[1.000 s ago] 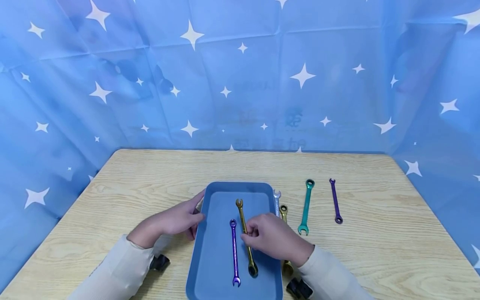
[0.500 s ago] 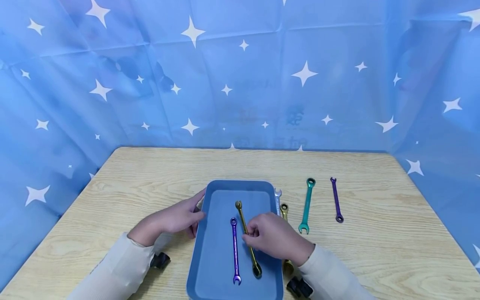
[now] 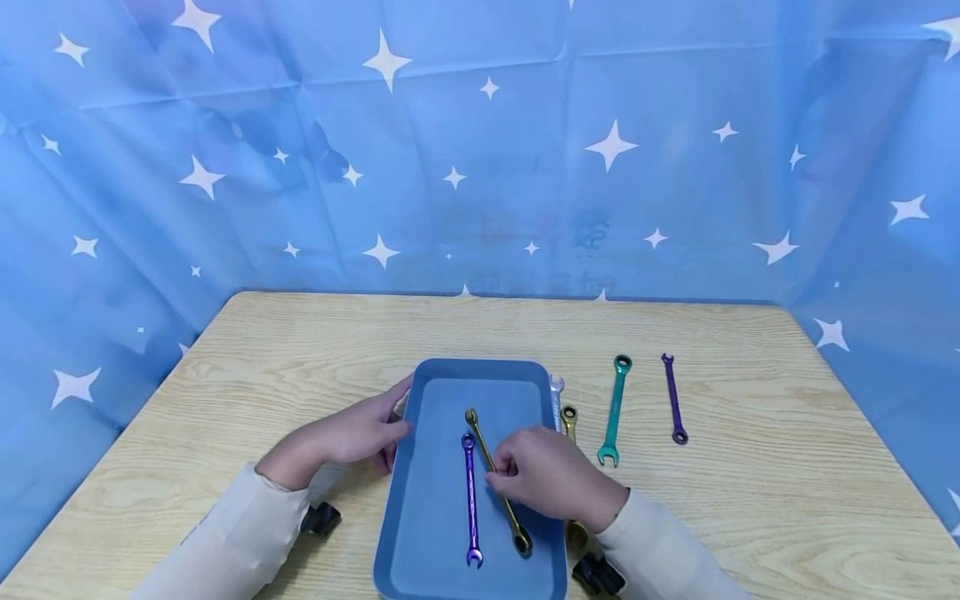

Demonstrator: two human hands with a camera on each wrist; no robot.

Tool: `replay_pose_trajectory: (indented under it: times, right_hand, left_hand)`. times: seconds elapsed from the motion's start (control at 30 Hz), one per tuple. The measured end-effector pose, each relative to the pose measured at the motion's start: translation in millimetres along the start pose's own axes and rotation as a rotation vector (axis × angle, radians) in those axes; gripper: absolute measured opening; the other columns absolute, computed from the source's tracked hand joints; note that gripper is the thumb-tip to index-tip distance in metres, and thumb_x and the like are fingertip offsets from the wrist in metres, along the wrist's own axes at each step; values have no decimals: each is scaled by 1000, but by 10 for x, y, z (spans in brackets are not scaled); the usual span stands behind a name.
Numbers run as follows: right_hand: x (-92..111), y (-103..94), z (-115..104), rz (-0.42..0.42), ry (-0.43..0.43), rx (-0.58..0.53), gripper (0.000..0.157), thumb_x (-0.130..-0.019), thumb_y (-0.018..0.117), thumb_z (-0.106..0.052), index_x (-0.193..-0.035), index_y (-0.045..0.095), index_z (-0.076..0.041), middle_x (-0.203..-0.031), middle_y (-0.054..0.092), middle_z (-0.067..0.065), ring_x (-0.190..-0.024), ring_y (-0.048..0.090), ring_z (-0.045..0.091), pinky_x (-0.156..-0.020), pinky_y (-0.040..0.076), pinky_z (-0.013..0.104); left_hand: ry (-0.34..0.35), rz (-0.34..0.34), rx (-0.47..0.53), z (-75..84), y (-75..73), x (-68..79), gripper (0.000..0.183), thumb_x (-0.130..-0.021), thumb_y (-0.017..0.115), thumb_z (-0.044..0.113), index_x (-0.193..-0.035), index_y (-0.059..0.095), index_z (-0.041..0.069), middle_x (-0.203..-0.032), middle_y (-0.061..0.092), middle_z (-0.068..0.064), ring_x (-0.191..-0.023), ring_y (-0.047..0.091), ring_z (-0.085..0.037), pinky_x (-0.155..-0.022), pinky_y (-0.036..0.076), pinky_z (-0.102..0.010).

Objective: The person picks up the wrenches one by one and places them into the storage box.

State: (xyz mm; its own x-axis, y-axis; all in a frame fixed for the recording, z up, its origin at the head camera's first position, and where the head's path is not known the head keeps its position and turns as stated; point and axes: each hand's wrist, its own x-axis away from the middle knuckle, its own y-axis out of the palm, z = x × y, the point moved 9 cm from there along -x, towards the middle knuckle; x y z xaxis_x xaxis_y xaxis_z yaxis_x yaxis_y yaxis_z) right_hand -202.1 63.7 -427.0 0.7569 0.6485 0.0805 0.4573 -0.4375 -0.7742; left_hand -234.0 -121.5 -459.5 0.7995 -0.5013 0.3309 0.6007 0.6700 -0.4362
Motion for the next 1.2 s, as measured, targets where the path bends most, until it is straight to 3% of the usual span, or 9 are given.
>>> replay_pose_trajectory:
  times: [1.2]
  right_hand:
    - [-21, 34, 59, -1, 65, 142, 47, -93, 70, -28, -52, 47, -25, -49, 32, -15, -43, 38, 3, -42, 27, 21]
  left_hand:
    - [-19, 2, 13, 18, 4, 15, 80, -103, 43, 14, -159, -10, 36, -68, 69, -13, -61, 67, -26, -59, 59, -39]
